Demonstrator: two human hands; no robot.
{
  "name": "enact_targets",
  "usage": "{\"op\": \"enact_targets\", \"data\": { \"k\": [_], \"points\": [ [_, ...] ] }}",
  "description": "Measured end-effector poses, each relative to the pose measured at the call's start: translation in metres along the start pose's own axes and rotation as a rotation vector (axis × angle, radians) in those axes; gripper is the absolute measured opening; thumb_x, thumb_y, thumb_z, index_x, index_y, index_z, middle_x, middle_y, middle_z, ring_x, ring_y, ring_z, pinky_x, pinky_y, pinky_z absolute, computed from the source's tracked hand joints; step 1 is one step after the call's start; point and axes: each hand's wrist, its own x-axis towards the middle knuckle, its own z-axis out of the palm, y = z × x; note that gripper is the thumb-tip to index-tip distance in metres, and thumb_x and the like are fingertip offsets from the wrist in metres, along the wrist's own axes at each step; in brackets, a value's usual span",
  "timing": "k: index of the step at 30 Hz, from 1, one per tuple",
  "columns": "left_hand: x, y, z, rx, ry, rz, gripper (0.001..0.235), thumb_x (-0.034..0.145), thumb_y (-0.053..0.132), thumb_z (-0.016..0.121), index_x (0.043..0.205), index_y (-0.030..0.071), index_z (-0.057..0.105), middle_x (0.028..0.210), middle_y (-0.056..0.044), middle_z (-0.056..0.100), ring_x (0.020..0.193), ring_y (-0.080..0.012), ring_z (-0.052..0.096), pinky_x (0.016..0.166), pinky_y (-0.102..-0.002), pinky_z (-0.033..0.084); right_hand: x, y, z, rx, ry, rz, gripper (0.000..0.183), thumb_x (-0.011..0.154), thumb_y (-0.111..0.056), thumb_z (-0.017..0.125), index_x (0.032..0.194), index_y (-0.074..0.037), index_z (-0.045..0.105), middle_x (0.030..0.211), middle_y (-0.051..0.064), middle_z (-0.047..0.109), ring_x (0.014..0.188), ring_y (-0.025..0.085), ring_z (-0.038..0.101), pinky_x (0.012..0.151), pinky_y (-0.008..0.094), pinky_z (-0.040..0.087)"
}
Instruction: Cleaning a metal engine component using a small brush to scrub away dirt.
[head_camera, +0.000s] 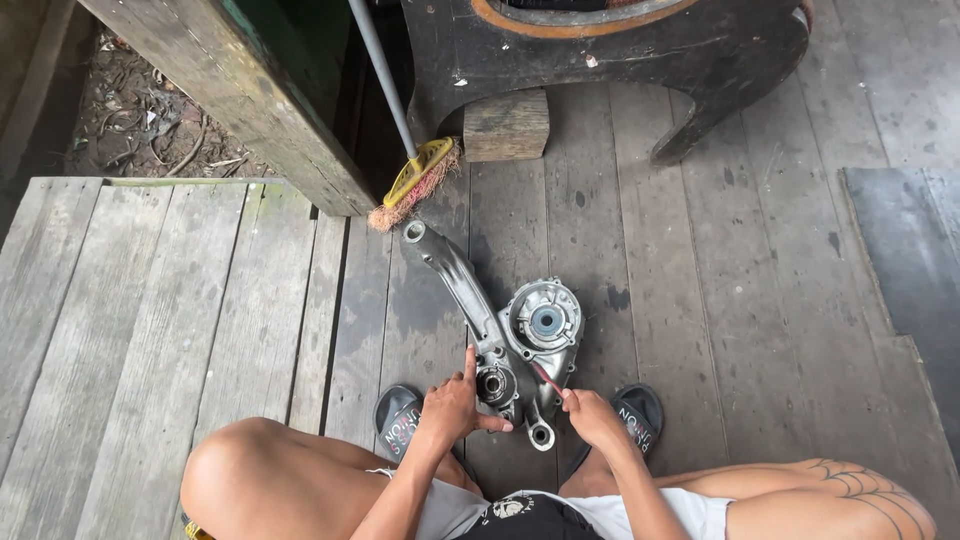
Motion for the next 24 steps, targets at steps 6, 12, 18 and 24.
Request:
{"op": "enact_targets", "data": {
  "k": [6, 12, 18, 24],
  "points": [
    [-0.002, 0.000, 0.000, 0.028, 0.040, 0.023, 0.162, 0.046, 0.079, 0.089, 0.163, 0.000, 0.009, 0.108, -0.019, 0.071, 0.099, -0.0345, 0.071, 0.089, -0.045, 0.052, -0.017, -0.023, -0.013, 0.263, -0.128, -0.051, 0.044, 0.103, -0.036, 0.046, 0.083, -0.004, 0.068, 0.067, 0.005, 0.061, 0.061, 0.017, 0.053, 0.062, 0.032, 0.047],
    [-0.002, 0.001, 0.000, 0.009, 0.035, 0.011, 0.161, 0.047, 0.076, 0.091, 0.163, 0.000, 0.009, 0.109, -0.018, 0.071, 0.101, -0.0351, 0.070, 0.090, -0.045, 0.052, -0.017, -0.021, -0.009, 0.218, -0.063, -0.039, 0.043, 0.103, -0.037, 0.047, 0.086, -0.005, 0.070, 0.074, 0.003, 0.067, 0.066, 0.017, 0.056, 0.066, 0.032, 0.048],
    [-0.003, 0.002, -0.002, 0.019, 0.046, 0.023, 0.163, 0.044, 0.079, 0.088, 0.163, -0.002, 0.010, 0.104, -0.017, 0.071, 0.096, -0.0340, 0.071, 0.086, -0.045, 0.052, -0.034, -0.037, -0.022, 0.367, -0.167, -0.010, 0.042, 0.105, -0.033, 0.048, 0.083, -0.003, 0.067, 0.062, 0.003, 0.055, 0.058, 0.014, 0.048, 0.057, 0.029, 0.041],
    [-0.004, 0.004, -0.006, 0.022, 0.020, 0.008, 0.163, 0.045, 0.078, 0.089, 0.163, 0.000, 0.010, 0.107, -0.018, 0.071, 0.100, -0.0346, 0.070, 0.090, -0.046, 0.051, -0.024, -0.025, -0.008, 0.262, -0.076, -0.073, 0.042, 0.103, -0.036, 0.047, 0.084, -0.005, 0.067, 0.063, 0.002, 0.057, 0.057, 0.015, 0.050, 0.056, 0.031, 0.044]
  ]
}}
